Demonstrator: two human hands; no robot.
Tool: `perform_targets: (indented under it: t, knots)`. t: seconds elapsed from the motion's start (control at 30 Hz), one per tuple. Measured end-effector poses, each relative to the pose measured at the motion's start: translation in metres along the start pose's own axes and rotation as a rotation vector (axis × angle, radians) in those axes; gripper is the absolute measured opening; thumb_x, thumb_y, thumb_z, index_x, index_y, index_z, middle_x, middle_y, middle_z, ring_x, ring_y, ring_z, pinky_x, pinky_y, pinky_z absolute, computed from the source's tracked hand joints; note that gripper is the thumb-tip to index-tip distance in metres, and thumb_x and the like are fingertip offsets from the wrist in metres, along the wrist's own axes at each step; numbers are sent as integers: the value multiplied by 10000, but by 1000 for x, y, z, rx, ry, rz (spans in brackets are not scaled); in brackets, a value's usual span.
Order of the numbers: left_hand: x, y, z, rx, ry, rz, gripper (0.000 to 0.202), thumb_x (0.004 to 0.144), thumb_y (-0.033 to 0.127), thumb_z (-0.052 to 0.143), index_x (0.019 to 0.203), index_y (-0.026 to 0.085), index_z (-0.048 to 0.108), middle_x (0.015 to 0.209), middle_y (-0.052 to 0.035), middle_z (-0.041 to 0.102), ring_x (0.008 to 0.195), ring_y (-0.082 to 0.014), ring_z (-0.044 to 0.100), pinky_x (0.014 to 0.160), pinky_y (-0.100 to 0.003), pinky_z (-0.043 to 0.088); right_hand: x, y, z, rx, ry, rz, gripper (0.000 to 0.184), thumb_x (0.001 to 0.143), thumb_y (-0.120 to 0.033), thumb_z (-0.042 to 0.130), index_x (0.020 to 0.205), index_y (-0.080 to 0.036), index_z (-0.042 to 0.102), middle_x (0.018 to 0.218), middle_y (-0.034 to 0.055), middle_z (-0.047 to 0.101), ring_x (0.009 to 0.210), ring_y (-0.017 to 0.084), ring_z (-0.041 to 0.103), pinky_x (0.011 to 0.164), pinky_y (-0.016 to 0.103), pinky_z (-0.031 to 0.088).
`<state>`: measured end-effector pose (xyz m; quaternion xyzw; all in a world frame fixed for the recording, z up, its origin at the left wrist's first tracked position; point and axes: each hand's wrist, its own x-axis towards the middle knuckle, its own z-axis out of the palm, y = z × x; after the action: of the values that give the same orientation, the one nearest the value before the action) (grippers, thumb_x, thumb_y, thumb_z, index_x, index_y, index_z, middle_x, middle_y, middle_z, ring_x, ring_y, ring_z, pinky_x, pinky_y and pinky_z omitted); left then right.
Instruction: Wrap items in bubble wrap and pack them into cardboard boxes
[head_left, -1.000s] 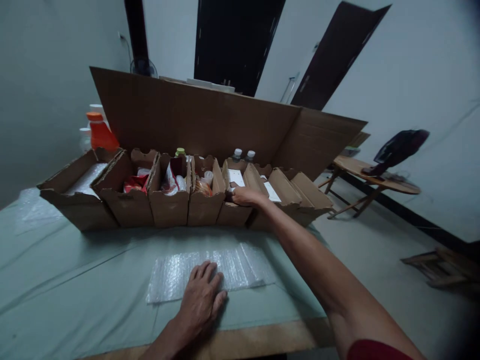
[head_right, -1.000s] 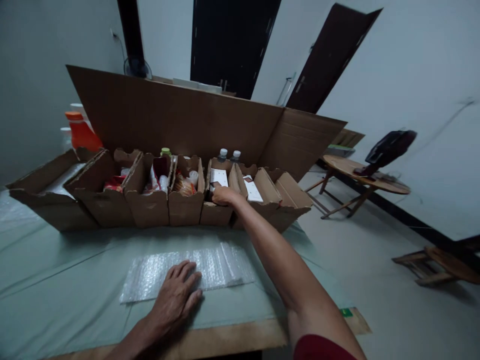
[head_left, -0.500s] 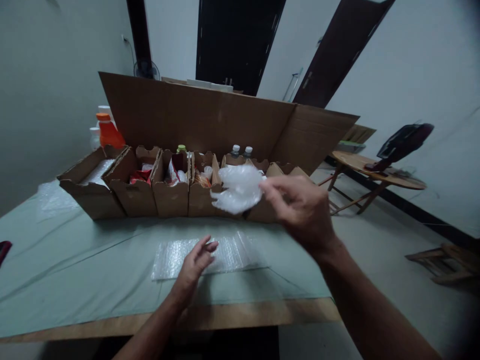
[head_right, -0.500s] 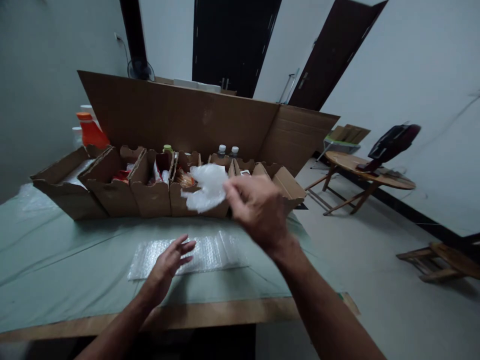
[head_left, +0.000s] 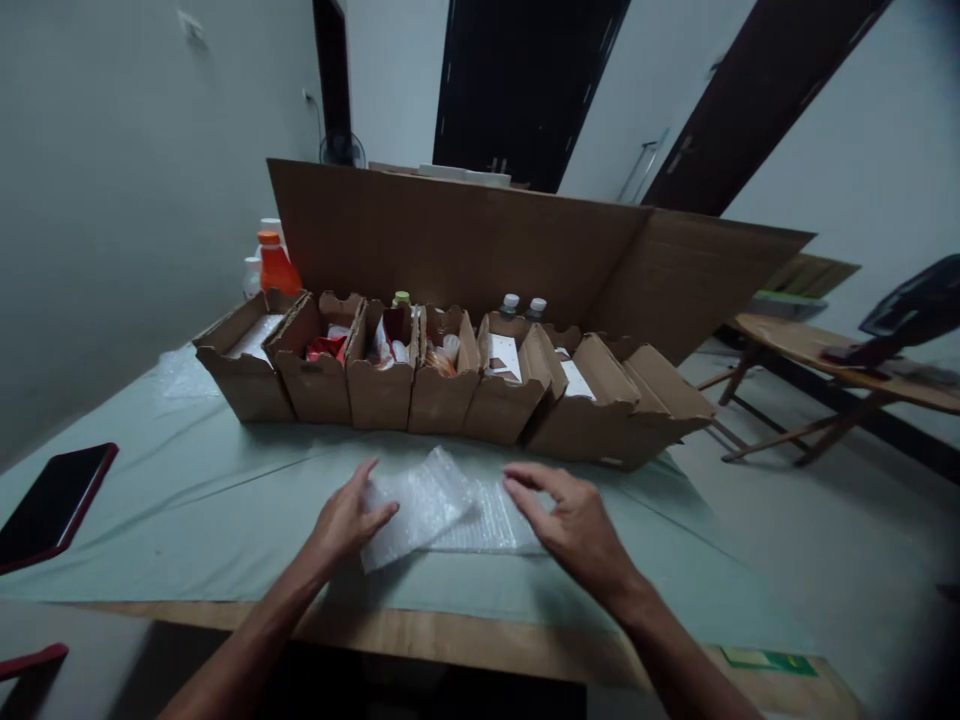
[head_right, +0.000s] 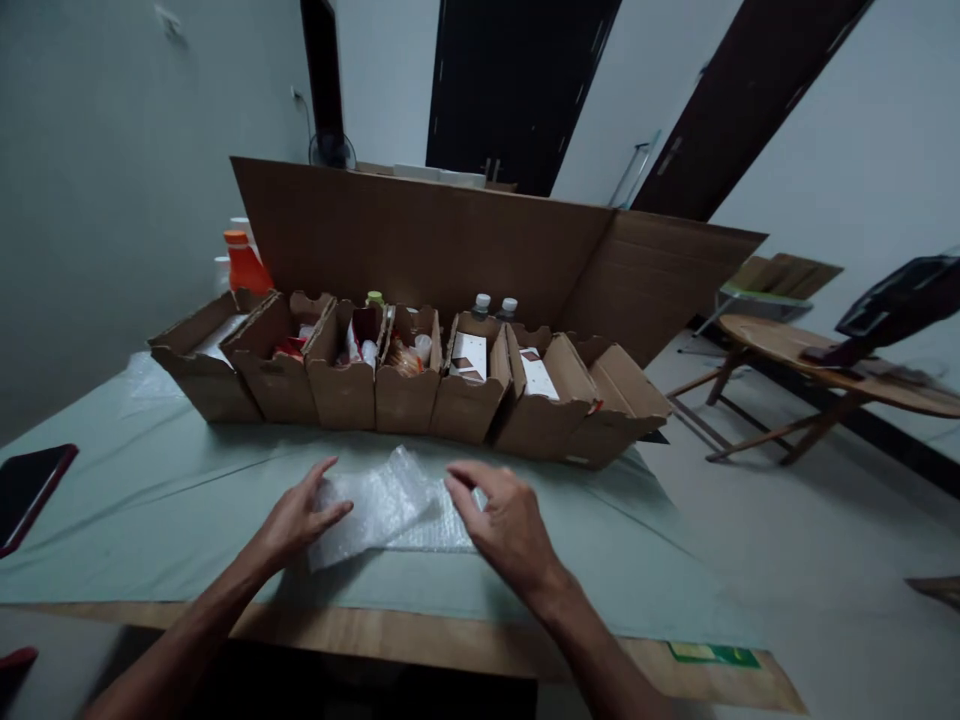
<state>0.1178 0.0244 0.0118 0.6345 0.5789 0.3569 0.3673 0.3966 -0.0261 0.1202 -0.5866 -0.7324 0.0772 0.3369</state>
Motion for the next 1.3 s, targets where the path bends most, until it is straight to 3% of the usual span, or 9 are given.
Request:
perform_targets:
  t: [0.1, 0.17, 0.33, 0.47, 0.57, 0.7, 0.8, 1.13, 1.3]
  knots:
    - [-3, -5, -2, 387, 236, 220, 506, 853, 290, 592, 1341, 158, 570, 1315, -188, 591, 1206, -348, 564, 1002, -521, 463, 70, -5, -18, -189, 8, -101, 233, 942, -280, 531, 1005, -222, 748, 1022, 63, 780, 927, 239, 707, 847, 367, 513]
    - [-10, -3, 12, 493, 278, 384, 451, 894, 239, 542, 1340, 177, 575, 1461, -197, 490, 1353, -361, 458, 1068, -544, 419, 125, -7, -17, -405, -71, -144, 250, 939, -226, 521, 1029, -201, 753, 1073, 87, 765, 998, 254, 670, 854, 356, 481]
    - [-16, 2, 60, 538, -119, 540, 510, 877, 333, 630, 1377, 247, 575, 1546, -133, 462, 1453, -367, 372, 1156, -578, 341, 251, -4, 34, -880, -384, -218, 285, 916, -131, 520, 1047, -185, 767, 1124, 156, 739, 1118, 312, 580, 897, 394, 404]
    - [-9, -6, 72, 523, -326, 523, 586, 922, 469, 582, 1462, 261, 496, 1579, -124, 421, 1487, -364, 327, 1207, -611, 243, 303, 11, 87, -940, -477, -245, 243, 915, -101, 550, 988, -167, 773, 1121, 174, 737, 1153, 306, 584, 965, 429, 399]
    - [-8, -10, 69, 495, -356, 504, 599, 938, 491, 557, 1487, 267, 468, 1603, -116, 377, 1509, -355, 281, 1222, -605, 219, 319, 24, 97, -1000, -521, -224, 152, 946, -173, 599, 1009, -146, 735, 1103, 138, 727, 1107, 267, 624, 984, 447, 452]
    - [-9, -4, 64, 476, -375, 460, 588, 948, 501, 537, 1479, 252, 484, 1602, -128, 371, 1511, -362, 273, 1227, -612, 204, 325, 32, 66, -1073, -492, -210, 333, 961, -376, 632, 1222, -169, 622, 1254, 95, 632, 1085, 228, 638, 936, 456, 541]
    - [-12, 2, 63, 486, -364, 447, 580, 949, 492, 540, 1473, 247, 492, 1601, -131, 372, 1509, -359, 278, 1234, -605, 194, 321, 26, 51, -1076, -488, -258, 320, 979, -361, 606, 1249, -189, 612, 1289, 91, 614, 1102, 228, 631, 935, 443, 544]
    - [-11, -3, 66, 526, -311, 501, 565, 948, 469, 541, 1471, 261, 490, 1596, -114, 391, 1502, -343, 304, 1228, -590, 233, 304, 7, 86, -1002, -521, -246, 332, 969, -371, 624, 1242, -182, 610, 1246, 83, 632, 1046, 214, 650, 890, 433, 567]
    - [-11, -2, 62, 518, -308, 507, 549, 967, 470, 508, 1476, 266, 476, 1597, -102, 396, 1500, -330, 311, 1229, -577, 229, 298, -8, 41, -972, -370, -193, 182, 962, -184, 576, 1078, -85, 675, 1136, 179, 680, 1074, 272, 628, 930, 434, 496]
